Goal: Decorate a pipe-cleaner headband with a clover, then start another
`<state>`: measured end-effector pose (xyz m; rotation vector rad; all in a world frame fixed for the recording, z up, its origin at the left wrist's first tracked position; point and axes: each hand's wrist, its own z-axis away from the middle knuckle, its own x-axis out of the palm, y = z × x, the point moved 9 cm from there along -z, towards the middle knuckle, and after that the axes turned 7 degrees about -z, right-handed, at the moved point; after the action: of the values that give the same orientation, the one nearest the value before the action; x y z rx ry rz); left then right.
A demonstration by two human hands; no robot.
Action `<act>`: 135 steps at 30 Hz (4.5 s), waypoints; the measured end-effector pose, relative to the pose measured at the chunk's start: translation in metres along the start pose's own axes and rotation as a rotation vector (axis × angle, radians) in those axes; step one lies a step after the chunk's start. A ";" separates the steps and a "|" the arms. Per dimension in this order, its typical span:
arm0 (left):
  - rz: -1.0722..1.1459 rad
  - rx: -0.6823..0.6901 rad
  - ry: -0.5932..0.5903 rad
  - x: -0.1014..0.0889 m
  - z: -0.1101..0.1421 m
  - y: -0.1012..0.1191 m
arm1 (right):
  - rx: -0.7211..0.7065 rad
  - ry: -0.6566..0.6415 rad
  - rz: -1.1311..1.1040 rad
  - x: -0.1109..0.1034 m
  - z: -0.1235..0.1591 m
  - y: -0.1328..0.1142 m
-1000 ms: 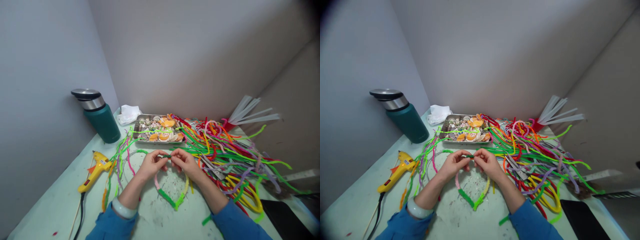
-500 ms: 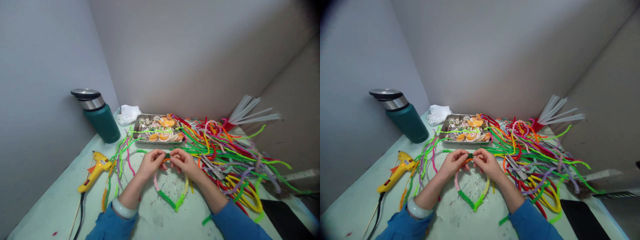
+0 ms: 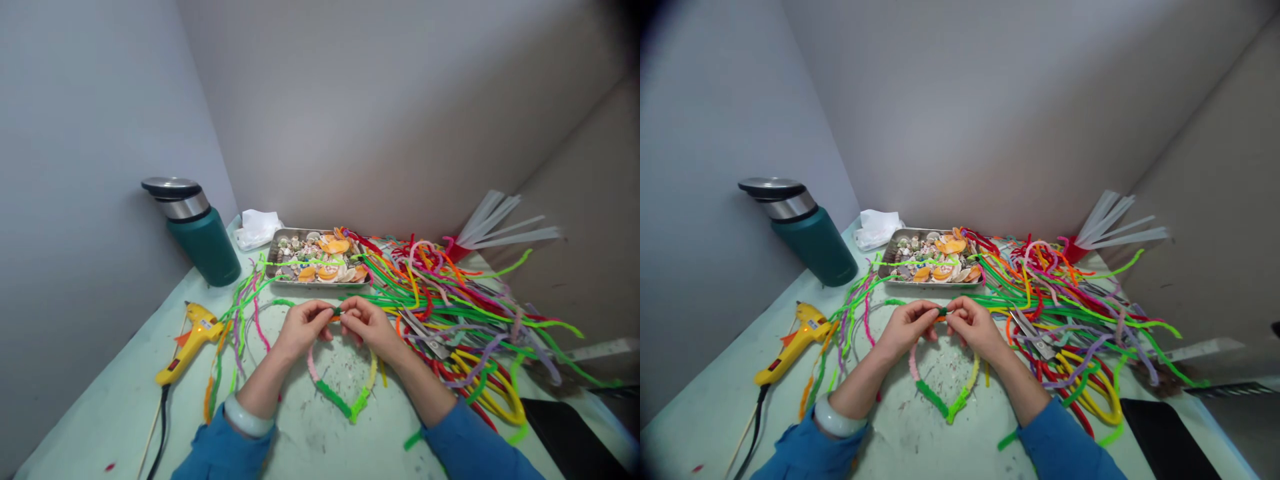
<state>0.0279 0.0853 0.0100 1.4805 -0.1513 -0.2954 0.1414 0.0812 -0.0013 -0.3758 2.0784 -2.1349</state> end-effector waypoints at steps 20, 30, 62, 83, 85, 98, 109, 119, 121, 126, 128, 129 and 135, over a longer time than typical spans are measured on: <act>-0.174 0.053 -0.010 0.002 0.000 -0.006 | -0.004 -0.004 0.001 0.000 0.000 0.000; -0.162 -0.047 0.079 -0.007 0.005 0.002 | -0.001 -0.028 0.037 0.001 -0.001 0.002; -0.217 0.040 0.012 -0.003 0.001 -0.003 | 0.017 0.018 0.047 -0.002 -0.001 0.004; -0.252 0.068 -0.016 0.001 -0.002 -0.009 | 0.019 0.000 0.044 0.000 -0.001 0.004; -0.253 0.081 -0.020 0.002 -0.002 -0.009 | 0.017 0.001 0.041 0.000 -0.001 0.003; -0.261 0.095 -0.025 0.003 -0.003 -0.011 | 0.014 0.001 0.042 0.001 -0.002 0.001; -0.239 0.071 -0.005 0.002 -0.002 -0.007 | 0.031 -0.010 0.077 0.002 -0.001 0.002; -0.325 0.135 0.011 0.001 0.001 0.000 | 0.020 -0.022 0.096 0.003 0.000 0.003; -0.341 0.139 0.020 0.001 0.001 -0.001 | 0.019 -0.025 0.101 0.004 0.000 0.002; -0.374 0.136 0.037 0.000 -0.001 -0.005 | 0.022 -0.025 0.106 0.004 0.001 0.002; -0.382 0.132 0.045 -0.001 -0.001 -0.007 | 0.013 -0.030 0.110 0.005 0.001 0.001; -0.387 0.131 0.048 -0.001 -0.001 -0.008 | 0.006 -0.034 0.111 0.005 0.001 0.001; -0.404 0.135 0.051 -0.001 -0.001 -0.005 | 0.007 -0.034 0.121 0.005 0.001 0.000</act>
<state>0.0264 0.0866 0.0045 1.6463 0.1758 -0.5813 0.1368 0.0792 -0.0011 -0.2754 2.0205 -2.0522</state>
